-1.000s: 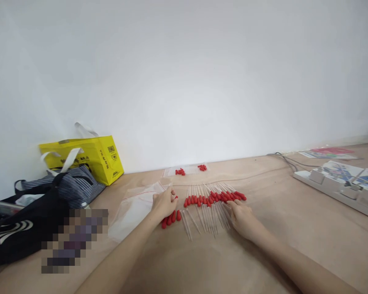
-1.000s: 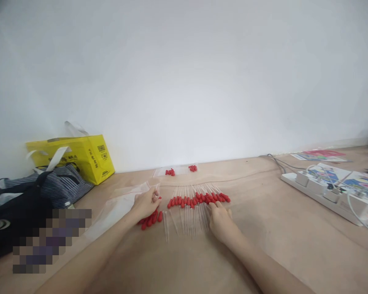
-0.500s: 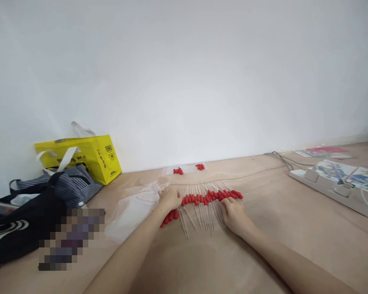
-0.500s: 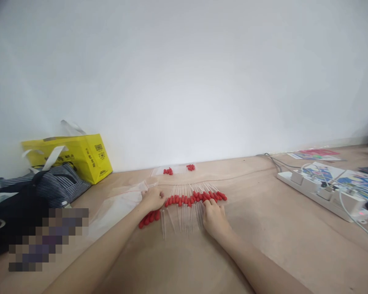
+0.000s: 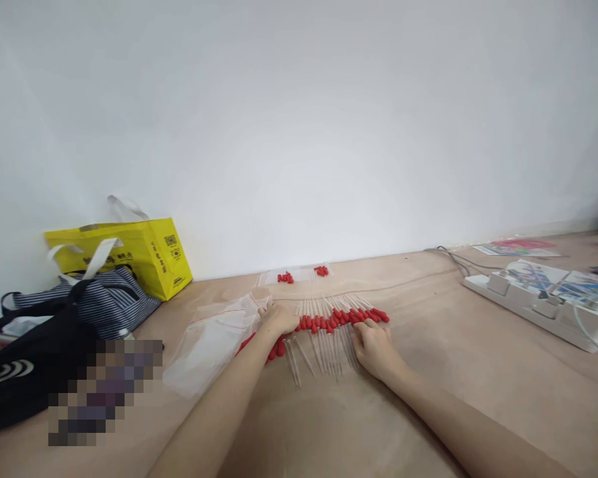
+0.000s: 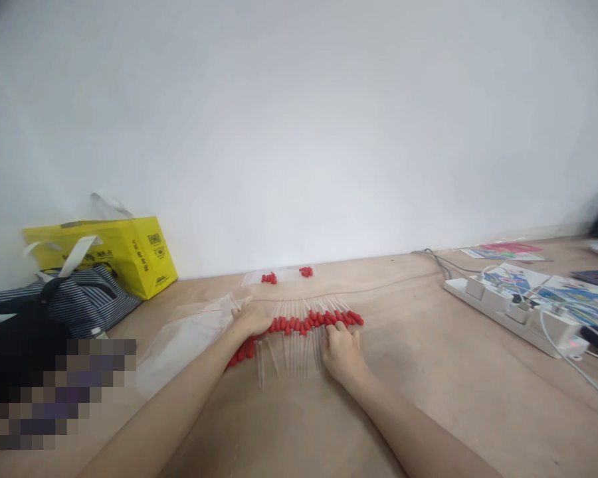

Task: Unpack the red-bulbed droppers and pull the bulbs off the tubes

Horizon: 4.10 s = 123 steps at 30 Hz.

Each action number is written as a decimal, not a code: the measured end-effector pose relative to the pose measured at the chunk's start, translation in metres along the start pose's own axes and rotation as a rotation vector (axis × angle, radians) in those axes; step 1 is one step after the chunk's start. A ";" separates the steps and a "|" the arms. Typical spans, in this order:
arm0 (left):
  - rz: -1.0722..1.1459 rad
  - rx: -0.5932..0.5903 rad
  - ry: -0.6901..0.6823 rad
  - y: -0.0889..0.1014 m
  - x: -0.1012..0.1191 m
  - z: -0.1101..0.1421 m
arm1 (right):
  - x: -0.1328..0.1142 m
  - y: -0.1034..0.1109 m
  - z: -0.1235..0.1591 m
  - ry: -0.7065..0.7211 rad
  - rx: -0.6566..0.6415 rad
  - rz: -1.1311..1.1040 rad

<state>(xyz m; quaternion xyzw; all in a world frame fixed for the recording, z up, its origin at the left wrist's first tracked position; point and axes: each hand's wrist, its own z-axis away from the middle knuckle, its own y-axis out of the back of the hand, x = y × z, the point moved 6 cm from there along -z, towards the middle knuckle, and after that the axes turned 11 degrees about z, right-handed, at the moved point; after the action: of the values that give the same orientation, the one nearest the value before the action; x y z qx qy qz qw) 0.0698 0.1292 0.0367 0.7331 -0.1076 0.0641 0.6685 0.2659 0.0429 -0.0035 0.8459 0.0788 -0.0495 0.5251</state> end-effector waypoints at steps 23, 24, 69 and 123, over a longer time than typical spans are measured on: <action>0.165 0.400 -0.816 0.013 0.001 0.141 | -0.078 0.044 0.044 0.622 0.436 -0.099; 0.185 0.409 -0.828 0.013 0.002 0.143 | -0.082 0.041 0.045 0.636 0.446 -0.090; 0.506 0.484 -0.173 0.043 -0.090 0.087 | -0.006 0.025 0.009 0.212 0.136 -0.203; 0.491 0.193 -0.680 0.010 -0.007 0.129 | 0.007 0.029 -0.033 -0.189 0.059 -0.099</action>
<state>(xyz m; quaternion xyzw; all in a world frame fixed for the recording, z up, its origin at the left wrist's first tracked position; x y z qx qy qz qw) 0.0539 0.0009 0.0318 0.7244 -0.4866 -0.0141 0.4882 0.2786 0.0607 0.0359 0.8476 0.0691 -0.1575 0.5020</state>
